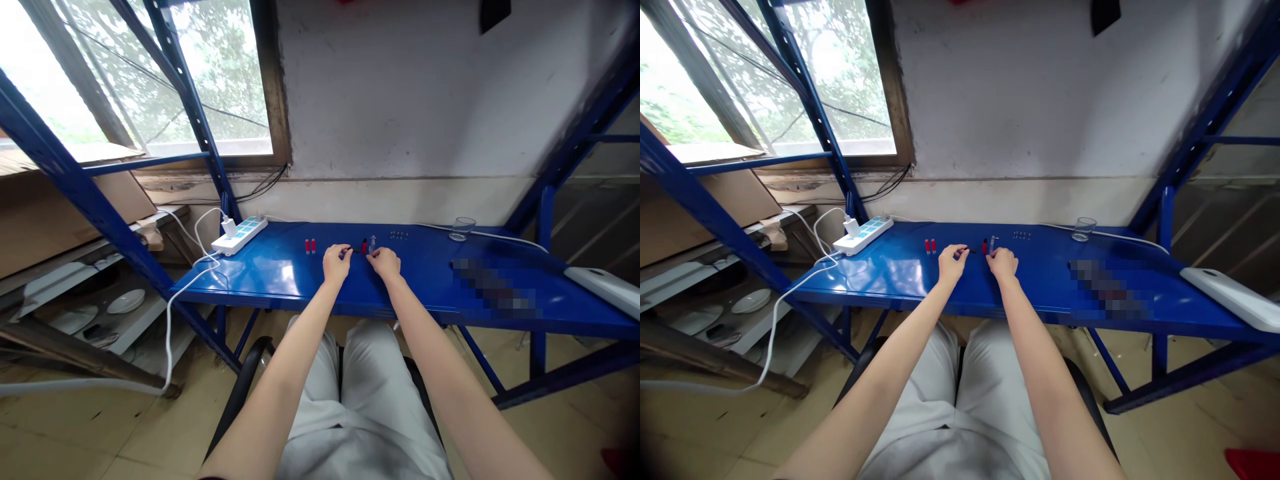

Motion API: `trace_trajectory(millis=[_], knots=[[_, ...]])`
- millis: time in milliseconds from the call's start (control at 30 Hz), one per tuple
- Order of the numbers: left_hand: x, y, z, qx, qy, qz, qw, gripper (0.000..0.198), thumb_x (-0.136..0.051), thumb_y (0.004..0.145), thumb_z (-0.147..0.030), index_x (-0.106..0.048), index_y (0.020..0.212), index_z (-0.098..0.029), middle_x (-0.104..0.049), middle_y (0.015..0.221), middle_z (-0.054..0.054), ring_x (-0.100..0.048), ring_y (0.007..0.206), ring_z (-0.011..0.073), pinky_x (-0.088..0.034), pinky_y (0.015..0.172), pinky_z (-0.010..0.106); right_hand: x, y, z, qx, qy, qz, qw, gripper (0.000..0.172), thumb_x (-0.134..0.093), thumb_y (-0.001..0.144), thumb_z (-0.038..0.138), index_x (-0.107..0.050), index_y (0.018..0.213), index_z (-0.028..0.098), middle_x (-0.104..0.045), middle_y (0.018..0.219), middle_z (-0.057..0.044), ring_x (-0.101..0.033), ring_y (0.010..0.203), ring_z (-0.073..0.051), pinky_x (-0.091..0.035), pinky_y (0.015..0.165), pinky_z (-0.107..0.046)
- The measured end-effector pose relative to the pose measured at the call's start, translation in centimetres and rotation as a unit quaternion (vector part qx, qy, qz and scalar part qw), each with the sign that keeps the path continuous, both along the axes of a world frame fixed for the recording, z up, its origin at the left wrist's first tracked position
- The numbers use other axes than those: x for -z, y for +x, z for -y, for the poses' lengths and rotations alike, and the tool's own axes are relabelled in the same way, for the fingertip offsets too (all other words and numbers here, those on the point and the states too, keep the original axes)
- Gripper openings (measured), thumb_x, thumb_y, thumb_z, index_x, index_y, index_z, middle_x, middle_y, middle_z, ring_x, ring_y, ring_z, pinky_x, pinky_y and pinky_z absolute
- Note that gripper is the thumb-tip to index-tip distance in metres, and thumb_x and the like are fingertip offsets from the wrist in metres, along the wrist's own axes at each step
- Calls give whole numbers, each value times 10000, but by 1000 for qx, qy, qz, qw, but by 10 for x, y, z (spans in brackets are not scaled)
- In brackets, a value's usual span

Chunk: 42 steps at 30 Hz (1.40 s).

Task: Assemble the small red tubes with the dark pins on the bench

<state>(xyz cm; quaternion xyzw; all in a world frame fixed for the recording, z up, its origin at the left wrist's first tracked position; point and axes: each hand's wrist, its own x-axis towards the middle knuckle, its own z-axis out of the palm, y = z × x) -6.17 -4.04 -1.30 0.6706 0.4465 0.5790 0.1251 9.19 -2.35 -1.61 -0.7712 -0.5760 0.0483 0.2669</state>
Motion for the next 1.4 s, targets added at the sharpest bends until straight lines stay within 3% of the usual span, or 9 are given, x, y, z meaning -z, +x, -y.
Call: trace_trajectory(millis=[500,1133,1400], knots=[[0,1,0,-4,31,1,1000,128,-541,799,-202,-640,870,-163,-622,810,52,-538,719,136,-462,725,281,-3,-11,18,-123,93,185,971,148,-488,806,230,-589,722,162,-629,841,-91,-534,846,-206,-322,701,-304],[-2,0,2,-2,40,-1,999,205,-471,849,-244,-637,949,-178,-631,902,71,-560,812,155,-462,771,296,-7,-16,22,-160,99,206,960,163,-430,812,187,-582,773,146,-610,877,-124,-528,839,-216,-318,715,-317],[0,3,6,23,58,-90,994,359,-417,873,-247,-524,1213,-206,-616,1006,71,-537,876,163,-433,854,319,-5,-16,22,-148,121,176,966,136,-451,794,212,-561,732,159,-607,832,-98,-527,818,-206,-309,693,-305]])
